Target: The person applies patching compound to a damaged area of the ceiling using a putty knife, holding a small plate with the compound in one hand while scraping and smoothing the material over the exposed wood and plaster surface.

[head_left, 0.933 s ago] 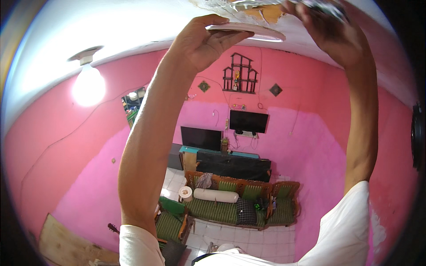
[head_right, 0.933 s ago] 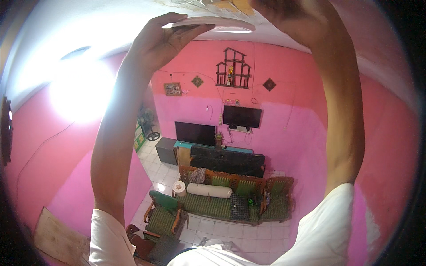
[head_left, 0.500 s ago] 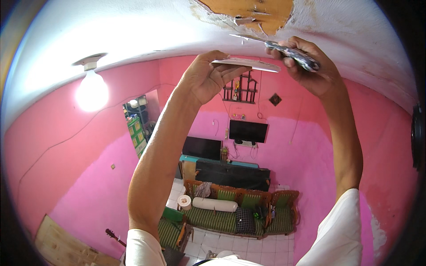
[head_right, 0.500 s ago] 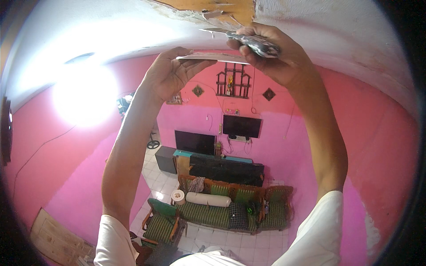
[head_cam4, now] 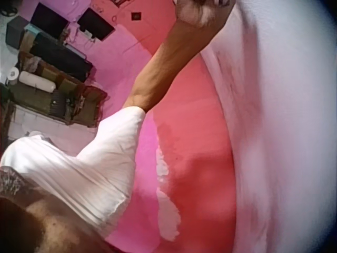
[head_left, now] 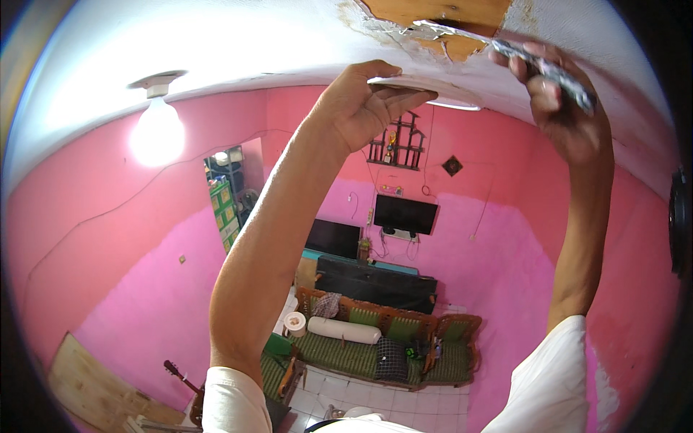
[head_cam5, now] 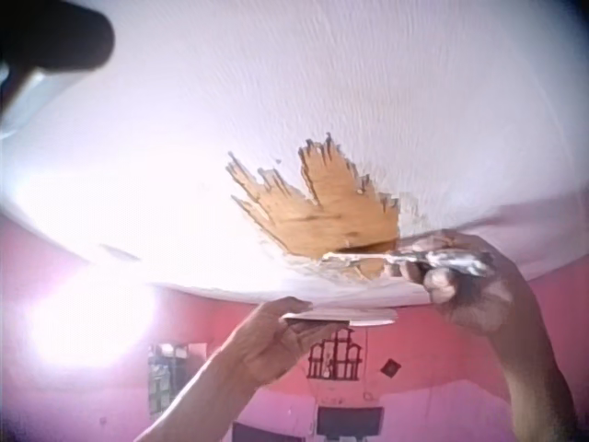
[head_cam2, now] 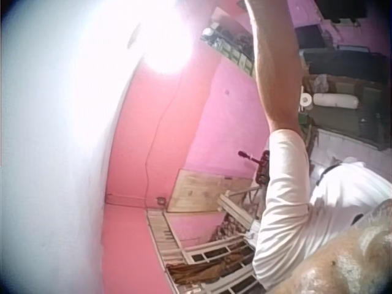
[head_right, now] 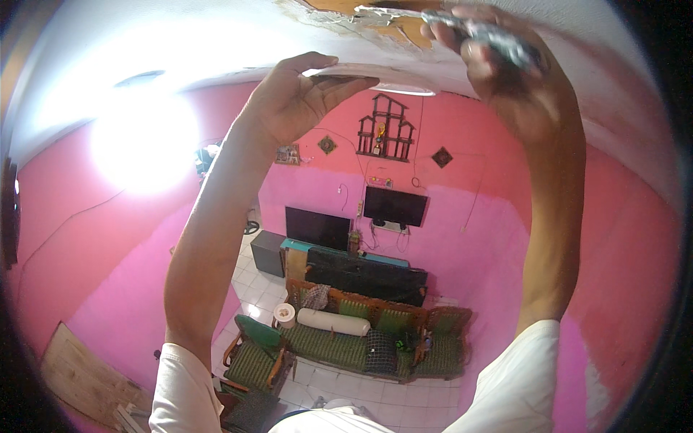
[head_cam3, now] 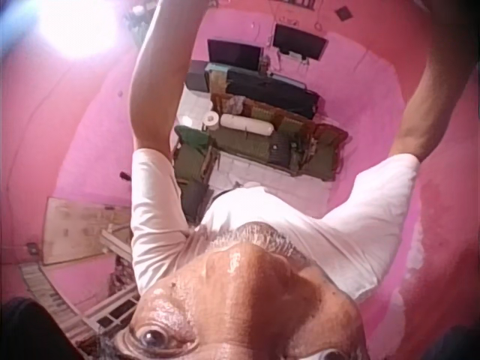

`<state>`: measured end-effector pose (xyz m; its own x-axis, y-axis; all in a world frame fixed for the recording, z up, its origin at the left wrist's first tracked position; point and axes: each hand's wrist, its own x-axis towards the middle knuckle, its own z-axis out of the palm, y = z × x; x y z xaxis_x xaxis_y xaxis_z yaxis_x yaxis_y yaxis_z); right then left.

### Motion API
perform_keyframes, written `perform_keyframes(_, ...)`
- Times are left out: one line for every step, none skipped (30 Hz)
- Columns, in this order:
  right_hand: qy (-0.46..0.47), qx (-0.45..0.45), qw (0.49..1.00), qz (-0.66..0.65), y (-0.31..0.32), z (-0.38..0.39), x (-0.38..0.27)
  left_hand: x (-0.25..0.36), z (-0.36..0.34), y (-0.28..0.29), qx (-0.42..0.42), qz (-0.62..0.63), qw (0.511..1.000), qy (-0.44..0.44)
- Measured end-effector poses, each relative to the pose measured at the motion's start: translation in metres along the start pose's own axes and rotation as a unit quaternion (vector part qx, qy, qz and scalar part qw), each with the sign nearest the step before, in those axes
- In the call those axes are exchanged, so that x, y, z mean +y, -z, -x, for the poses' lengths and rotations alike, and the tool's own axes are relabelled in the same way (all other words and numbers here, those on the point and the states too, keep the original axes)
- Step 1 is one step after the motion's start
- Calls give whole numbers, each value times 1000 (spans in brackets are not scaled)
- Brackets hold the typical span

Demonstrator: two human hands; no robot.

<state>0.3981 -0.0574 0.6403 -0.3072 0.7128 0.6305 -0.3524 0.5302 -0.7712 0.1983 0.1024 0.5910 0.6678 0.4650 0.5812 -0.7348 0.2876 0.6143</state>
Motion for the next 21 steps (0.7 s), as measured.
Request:
perform_keyframes(54, 8, 997, 46, -2, 6, 5, -1, 1, 3, 0, 1, 1000, -2)
perform_keyframes(30, 65, 997, 42, -14, 7, 11, -2, 3, 5, 3, -4, 1000, -12)
perform_keyframes(31, 65, 996, 43, -12, 4, 14, -3, 4, 6, 5, -9, 1000, -21)
perform_keyframes(10, 83, 995, 52, -5, -2, 21, -3, 7, 8, 4, -10, 1000, -22)
perform_keyframes(-13, 109, 992, 57, -3, -3, 32, -3, 14, 15, 19, -8, 1000, -3)
perform_keyframes(5, 136, 981, 135, -15, -6, 38, -3, 16, 17, 30, -6, 999, 10)
perform_keyframes(18, 166, 963, 211, -26, -9, 44, -4, 17, 19, 27, -7, 1000, 11)
perform_keyframes(-1, 160, 976, 145, -19, -16, 48, -4, 19, 18, 37, -24, 999, 8)
perform_keyframes(-22, 153, 985, 77, -13, -23, 52, -4, 20, 18, 47, -39, 998, 6)
perform_keyframes(-14, 161, 983, 84, -12, -28, 53, -3, 20, 17, 46, -41, 998, 6)
perform_keyframes(-14, 160, 984, 83, -12, -32, 52, -2, 21, 17, 48, -38, 998, 10)
perform_keyframes(-1, 140, 986, 90, -12, -37, 50, -2, 22, 16, 50, -34, 998, 15)
perform_keyframes(13, 120, 988, 97, -11, -42, 47, -1, 22, 15, 50, -36, 998, 14)
perform_keyframes(16, 71, 995, 72, -6, -40, 37, -1, 22, 15, 41, -45, 998, 8)
perform_keyframes(15, 72, 995, 72, -6, -37, 29, -1, 22, 15, 33, -53, 998, 3)
perform_keyframes(27, 64, 997, 27, -8, -34, 21, -2, 22, 14, 34, -51, 998, 4)
perform_keyframes(38, 56, 997, -19, -9, -30, 13, -2, 22, 13, 28, -48, 998, -2)
perform_keyframes(36, 19, 997, -64, -9, -23, 6, -2, 23, 13, 24, -45, 999, -9)
perform_keyframes(34, 20, 997, -65, -8, -14, 0, -3, 23, 15, 26, -44, 999, -9)
perform_keyframes(24, -13, 998, -65, -8, -5, -2, -1, 24, 17, 29, -39, 999, -10)
perform_keyframes(15, -44, 997, -62, -15, 3, -2, 1, 25, 18, 28, -34, 999, -11)
